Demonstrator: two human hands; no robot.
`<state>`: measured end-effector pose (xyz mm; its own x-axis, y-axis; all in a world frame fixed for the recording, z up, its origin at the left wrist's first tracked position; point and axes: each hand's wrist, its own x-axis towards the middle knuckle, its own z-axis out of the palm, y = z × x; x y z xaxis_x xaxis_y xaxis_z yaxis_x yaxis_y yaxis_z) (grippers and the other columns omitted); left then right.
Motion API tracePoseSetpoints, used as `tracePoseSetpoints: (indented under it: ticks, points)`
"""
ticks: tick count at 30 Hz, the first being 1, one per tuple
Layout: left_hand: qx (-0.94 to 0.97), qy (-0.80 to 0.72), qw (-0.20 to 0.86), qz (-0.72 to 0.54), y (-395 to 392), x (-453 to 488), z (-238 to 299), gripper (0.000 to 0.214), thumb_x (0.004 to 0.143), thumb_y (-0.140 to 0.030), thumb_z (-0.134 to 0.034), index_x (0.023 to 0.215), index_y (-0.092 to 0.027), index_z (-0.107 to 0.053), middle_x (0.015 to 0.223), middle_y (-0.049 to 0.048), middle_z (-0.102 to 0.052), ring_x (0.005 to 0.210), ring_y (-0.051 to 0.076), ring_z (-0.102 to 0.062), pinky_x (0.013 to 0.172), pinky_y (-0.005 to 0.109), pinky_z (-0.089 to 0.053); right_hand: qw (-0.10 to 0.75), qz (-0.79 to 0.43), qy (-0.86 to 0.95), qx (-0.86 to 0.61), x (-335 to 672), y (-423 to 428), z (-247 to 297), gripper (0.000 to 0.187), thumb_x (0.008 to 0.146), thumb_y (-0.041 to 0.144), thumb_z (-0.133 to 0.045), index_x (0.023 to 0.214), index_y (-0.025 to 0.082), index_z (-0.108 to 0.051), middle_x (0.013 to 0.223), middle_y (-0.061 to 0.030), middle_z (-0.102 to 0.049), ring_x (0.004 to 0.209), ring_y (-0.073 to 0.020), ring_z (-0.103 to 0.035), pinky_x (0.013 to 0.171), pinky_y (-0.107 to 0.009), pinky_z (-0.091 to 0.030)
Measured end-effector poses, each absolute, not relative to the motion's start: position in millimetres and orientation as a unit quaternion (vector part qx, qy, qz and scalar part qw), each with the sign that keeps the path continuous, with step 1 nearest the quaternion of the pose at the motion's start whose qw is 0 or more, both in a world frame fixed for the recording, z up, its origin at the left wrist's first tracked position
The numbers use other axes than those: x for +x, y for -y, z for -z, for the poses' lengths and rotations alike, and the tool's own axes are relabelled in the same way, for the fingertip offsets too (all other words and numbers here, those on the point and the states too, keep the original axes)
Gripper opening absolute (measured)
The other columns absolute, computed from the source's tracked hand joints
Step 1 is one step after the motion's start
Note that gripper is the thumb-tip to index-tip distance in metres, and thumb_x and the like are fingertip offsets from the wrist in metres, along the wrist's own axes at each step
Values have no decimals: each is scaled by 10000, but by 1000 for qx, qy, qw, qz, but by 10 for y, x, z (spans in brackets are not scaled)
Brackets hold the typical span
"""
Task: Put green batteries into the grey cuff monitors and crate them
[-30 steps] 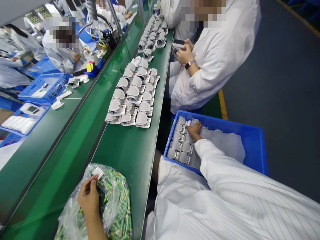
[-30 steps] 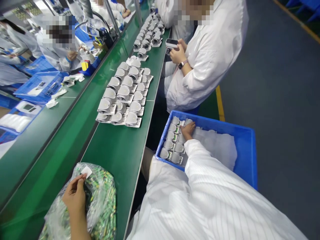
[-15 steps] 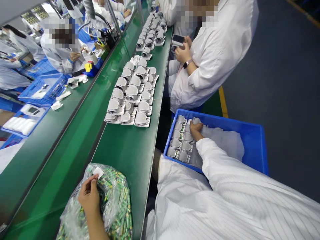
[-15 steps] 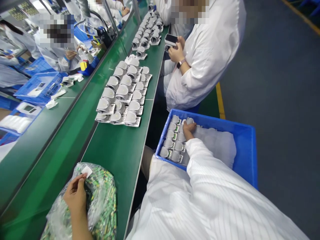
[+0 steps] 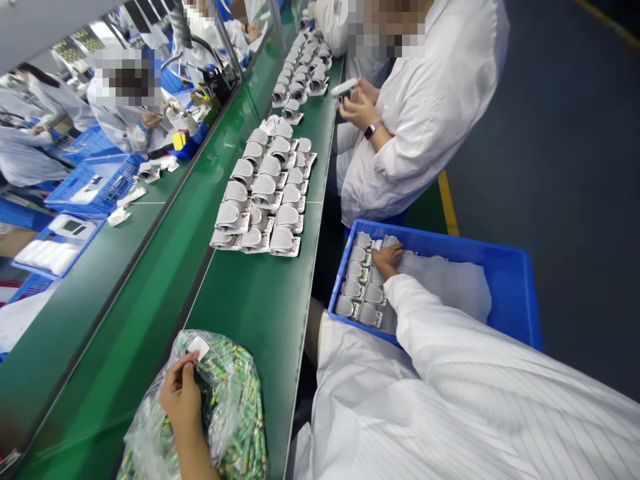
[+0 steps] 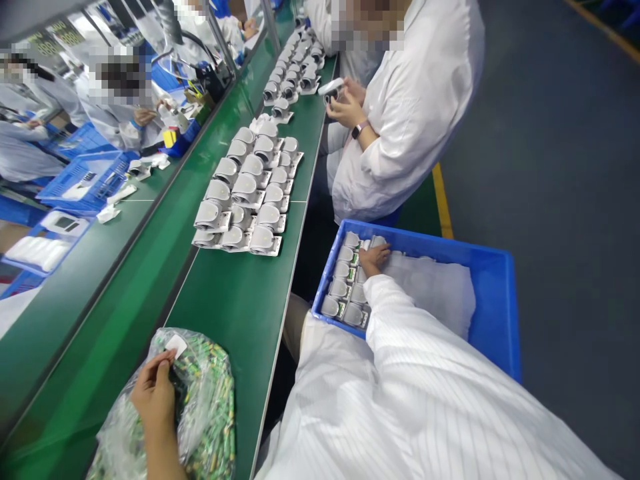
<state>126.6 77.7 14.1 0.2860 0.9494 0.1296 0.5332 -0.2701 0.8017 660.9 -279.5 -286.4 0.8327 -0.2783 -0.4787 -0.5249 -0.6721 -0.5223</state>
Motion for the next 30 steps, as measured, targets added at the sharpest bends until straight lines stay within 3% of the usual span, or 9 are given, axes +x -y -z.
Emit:
tracePoseSetpoints:
  ticks: [7,15,20,26,30]
  points:
    - [725,-502,329,-337,-777,1307,-129,341,854,-466,-693,1021,-172,-740,1031,101,-780,1070,303,-752,1159,575,-533,266,-126,-298,-908,6696,2632,2984,1189,860,408,-721,1710,68,38,1633,-348,-248,1448,-434,-465,1169,-512,-477]
    - [724,-510,326,-331,-753,1327,-144,318,852,-440,-689,1018,-174,-740,1033,100,-776,1048,282,-744,1156,553,-529,240,-122,-260,-927,6715,2610,3099,1146,862,339,-698,1724,46,-2,1636,-350,-289,1490,-447,-411,1219,-545,-406]
    - [720,-504,341,-334,-793,1293,-115,293,834,-410,-699,1011,-181,-738,1042,105,-776,1055,285,-744,1168,558,-520,251,-177,-187,-933,6758,2806,3115,1124,913,459,-680,1724,9,-46,1655,-371,-284,1474,-461,-422,1230,-584,-357]
    - [720,-502,345,-333,-840,1246,-56,290,817,-389,-689,1007,-179,-747,1039,100,-776,1028,271,-745,1158,549,-529,258,-220,-149,-929,6757,2935,3082,1322,801,483,-808,1720,11,17,1715,-363,-166,1505,-446,-423,1242,-488,-381]
    - [722,-507,337,-328,-856,1217,-43,301,815,-385,-678,1014,-171,-752,1045,108,-783,1006,265,-748,1146,550,-538,257,-210,-141,-933,6678,2923,3050,1340,822,518,-791,1707,9,77,1703,-377,-166,1486,-442,-463,1214,-452,-420]
